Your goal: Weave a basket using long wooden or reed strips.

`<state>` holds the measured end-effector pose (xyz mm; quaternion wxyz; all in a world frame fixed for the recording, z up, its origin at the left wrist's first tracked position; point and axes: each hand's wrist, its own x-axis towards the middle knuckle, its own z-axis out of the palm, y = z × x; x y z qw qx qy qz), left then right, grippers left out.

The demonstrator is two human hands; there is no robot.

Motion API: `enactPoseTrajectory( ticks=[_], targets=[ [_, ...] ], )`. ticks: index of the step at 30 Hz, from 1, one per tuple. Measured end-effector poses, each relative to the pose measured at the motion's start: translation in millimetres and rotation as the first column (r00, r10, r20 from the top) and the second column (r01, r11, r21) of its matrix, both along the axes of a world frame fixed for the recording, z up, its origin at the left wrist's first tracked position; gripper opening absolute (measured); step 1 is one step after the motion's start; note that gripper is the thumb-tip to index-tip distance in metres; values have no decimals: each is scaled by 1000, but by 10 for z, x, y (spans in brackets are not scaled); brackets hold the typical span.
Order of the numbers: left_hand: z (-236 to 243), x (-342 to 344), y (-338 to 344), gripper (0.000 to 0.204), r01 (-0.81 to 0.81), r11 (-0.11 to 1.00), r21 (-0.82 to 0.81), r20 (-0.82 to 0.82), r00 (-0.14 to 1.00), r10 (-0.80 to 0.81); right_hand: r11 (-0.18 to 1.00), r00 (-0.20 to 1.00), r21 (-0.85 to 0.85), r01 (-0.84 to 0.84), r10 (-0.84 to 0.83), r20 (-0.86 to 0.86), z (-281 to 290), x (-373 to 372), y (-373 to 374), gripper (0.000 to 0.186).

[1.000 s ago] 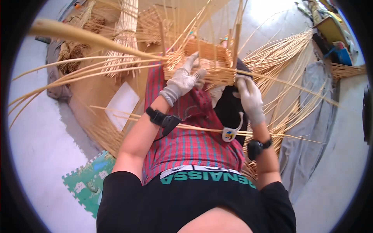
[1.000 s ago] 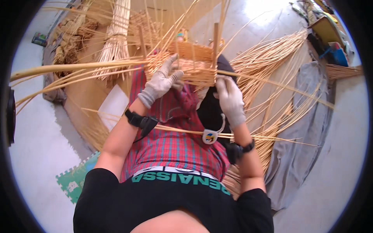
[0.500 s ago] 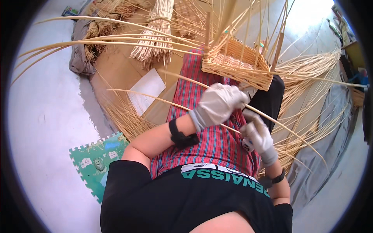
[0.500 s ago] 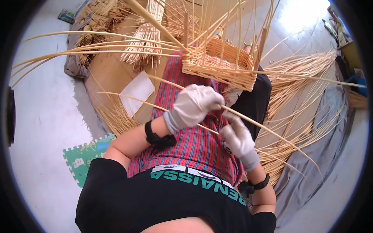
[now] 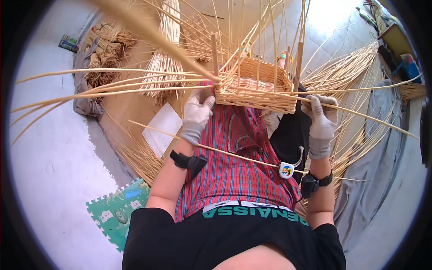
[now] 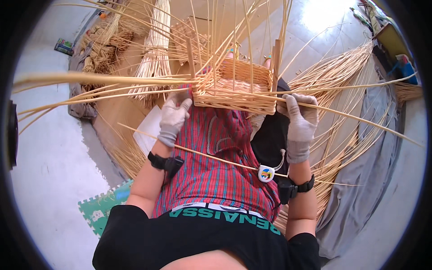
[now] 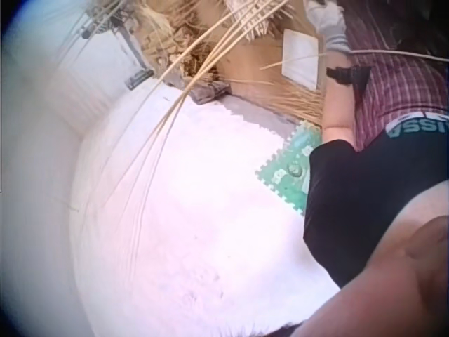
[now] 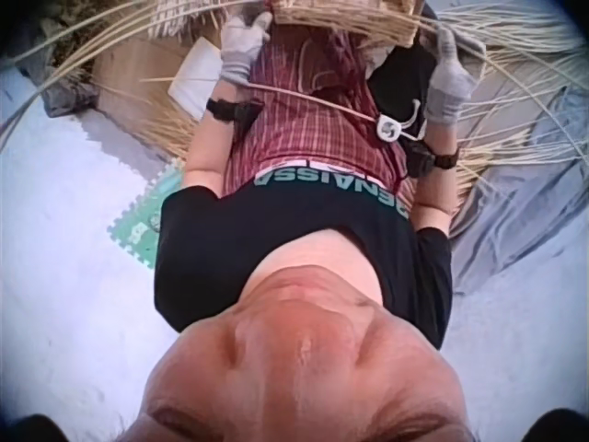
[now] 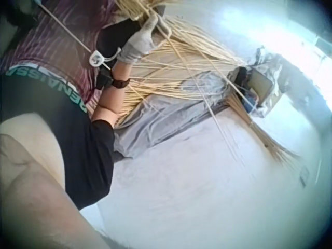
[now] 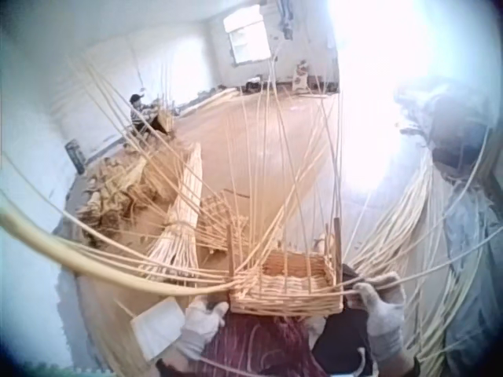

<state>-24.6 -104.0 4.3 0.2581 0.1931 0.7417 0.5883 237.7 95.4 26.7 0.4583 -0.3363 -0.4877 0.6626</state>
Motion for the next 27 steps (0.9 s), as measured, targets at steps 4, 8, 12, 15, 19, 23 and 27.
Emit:
enactPoseTrajectory(
  ticks=[4,8,12,15,19,23,27],
  targets=[
    [-125,-133,145,36,56,998,-14,60,997,-55,997,998,-60,-49,51,34,-264,-12,-17,12],
    [-290,-201,129,30,-7,994,-105,54,998,13,978,982,-82,-190,188,-31,-273,-141,-150,12],
    [-322,-156,128,33,-55,994,-90,26,998,58,968,973,-98,-233,231,-25,-358,-157,-97,14],
    [-275,-128,135,32,-46,981,-190,-6,999,45,962,969,-119,-245,245,-16,-336,-129,-62,14],
    [-229,275,103,27,-272,962,-9,50,961,272,969,972,-75,-234,234,-11,-500,-98,9,17],
    [81,500,437,37,115,987,-109,-71,990,-124,979,980,-49,-199,200,13,-513,-75,-91,19],
    [-319,253,649,41,292,890,-351,189,953,-238,986,984,2,-164,163,73,-580,-137,-125,19]
  ],
)
